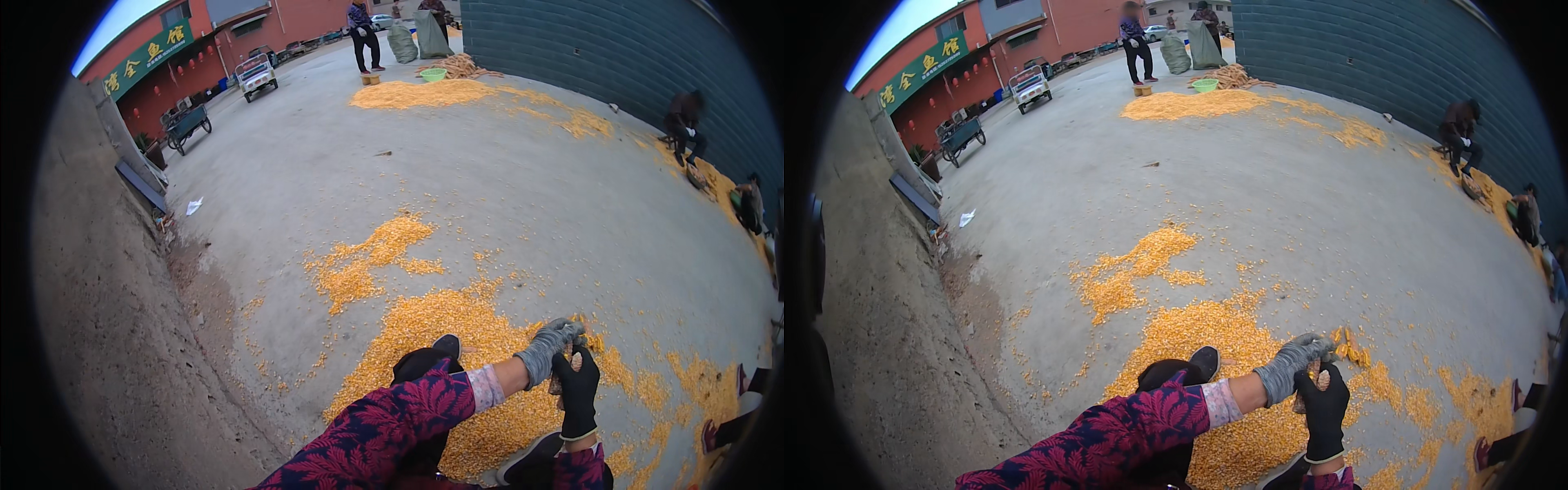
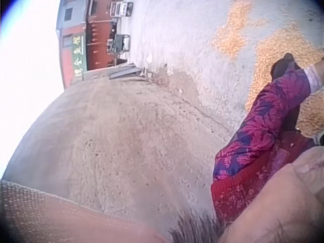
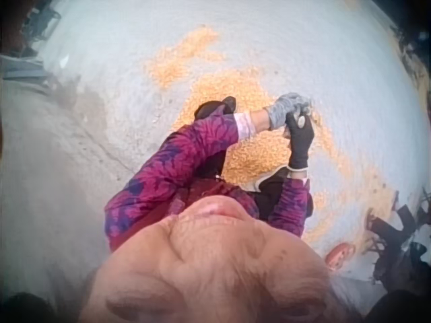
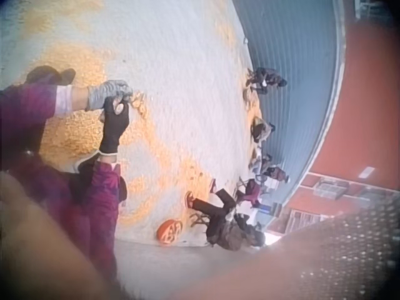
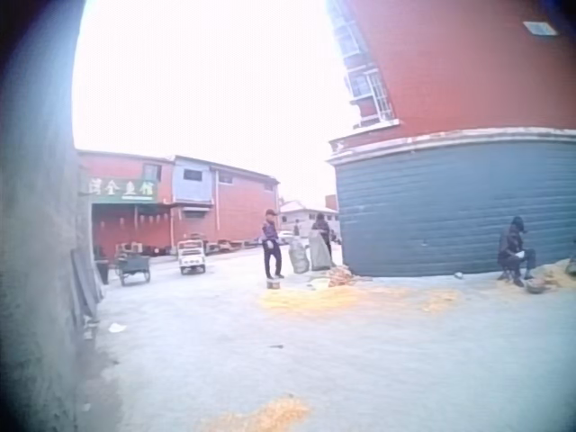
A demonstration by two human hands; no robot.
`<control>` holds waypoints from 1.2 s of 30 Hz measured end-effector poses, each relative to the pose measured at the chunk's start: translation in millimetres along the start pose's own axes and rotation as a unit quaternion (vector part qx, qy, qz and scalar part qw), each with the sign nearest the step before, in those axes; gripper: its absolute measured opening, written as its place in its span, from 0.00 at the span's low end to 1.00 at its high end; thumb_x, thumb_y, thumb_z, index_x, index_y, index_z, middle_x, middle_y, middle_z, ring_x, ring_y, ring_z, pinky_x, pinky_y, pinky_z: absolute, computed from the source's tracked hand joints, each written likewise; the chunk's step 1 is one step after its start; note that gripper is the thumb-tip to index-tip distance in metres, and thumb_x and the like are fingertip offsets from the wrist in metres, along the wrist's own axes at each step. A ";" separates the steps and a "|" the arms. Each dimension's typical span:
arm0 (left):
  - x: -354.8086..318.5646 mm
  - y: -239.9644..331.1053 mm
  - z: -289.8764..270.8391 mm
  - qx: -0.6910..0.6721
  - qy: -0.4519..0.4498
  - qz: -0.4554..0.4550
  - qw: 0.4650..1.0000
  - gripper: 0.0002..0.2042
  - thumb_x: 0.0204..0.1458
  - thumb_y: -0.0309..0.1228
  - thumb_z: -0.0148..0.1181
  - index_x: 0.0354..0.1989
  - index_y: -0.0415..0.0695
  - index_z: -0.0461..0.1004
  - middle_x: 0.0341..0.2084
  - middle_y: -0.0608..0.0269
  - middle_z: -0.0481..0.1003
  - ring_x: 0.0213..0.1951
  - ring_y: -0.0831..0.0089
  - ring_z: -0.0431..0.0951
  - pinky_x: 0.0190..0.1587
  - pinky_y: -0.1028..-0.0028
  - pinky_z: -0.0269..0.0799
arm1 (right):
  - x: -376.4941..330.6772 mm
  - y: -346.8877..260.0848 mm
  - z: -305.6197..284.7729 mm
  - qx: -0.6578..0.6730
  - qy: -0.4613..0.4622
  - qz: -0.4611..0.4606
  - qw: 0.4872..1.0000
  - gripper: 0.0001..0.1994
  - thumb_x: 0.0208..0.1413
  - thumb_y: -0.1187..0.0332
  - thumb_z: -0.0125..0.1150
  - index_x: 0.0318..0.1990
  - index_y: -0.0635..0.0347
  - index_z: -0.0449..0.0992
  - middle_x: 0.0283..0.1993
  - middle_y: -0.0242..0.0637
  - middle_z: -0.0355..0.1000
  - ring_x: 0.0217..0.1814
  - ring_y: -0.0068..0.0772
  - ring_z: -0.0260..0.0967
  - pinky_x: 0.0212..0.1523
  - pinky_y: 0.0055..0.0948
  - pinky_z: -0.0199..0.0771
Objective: The person sits on the ground and shucks corn cobs by hand, removing kernels and dropping them onto a large pile on the concrete. The person handles multiple cobs one at a time, rotating them to remove kernels.
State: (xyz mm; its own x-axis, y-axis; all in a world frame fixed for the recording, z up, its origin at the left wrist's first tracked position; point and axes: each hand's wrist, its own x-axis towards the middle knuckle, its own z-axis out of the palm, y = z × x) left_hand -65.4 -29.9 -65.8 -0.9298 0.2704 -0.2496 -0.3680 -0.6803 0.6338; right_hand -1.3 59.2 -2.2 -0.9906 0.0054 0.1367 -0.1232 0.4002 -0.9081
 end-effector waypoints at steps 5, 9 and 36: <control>-15.0 4.5 11.0 -0.081 0.003 -0.050 0.995 0.08 0.52 0.31 0.56 0.36 0.41 0.70 0.30 0.61 0.73 0.35 0.72 0.74 0.39 0.74 0.72 | -0.9 12.9 2.3 0.023 0.022 0.017 0.999 0.09 0.48 0.66 0.58 0.28 0.64 0.71 0.21 0.36 0.69 0.23 0.23 0.65 0.26 0.26 0.65; -19.8 12.5 18.2 0.006 0.001 -0.018 1.000 0.07 0.52 0.31 0.56 0.35 0.41 0.69 0.29 0.63 0.73 0.33 0.73 0.73 0.37 0.75 0.72 | 1.4 27.3 7.7 0.007 0.079 -0.005 0.997 0.10 0.52 0.66 0.54 0.25 0.65 0.69 0.17 0.36 0.66 0.21 0.22 0.63 0.24 0.26 0.62; -10.3 37.2 21.3 -0.068 0.102 0.064 0.990 0.07 0.52 0.28 0.54 0.37 0.40 0.69 0.30 0.58 0.73 0.35 0.66 0.75 0.42 0.66 0.74 | 13.4 20.6 -24.9 0.099 0.033 0.110 0.988 0.15 0.51 0.61 0.59 0.42 0.61 0.75 0.25 0.30 0.71 0.13 0.16 0.59 0.14 0.19 0.57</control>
State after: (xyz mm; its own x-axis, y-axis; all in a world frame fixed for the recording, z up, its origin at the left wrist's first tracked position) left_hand -69.5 -43.5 -24.0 -0.9447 0.0433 -0.3252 -0.2321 -0.7889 0.5690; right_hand -15.6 90.4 -9.2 -0.9895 0.1343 -0.0537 0.0797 0.1959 -0.9774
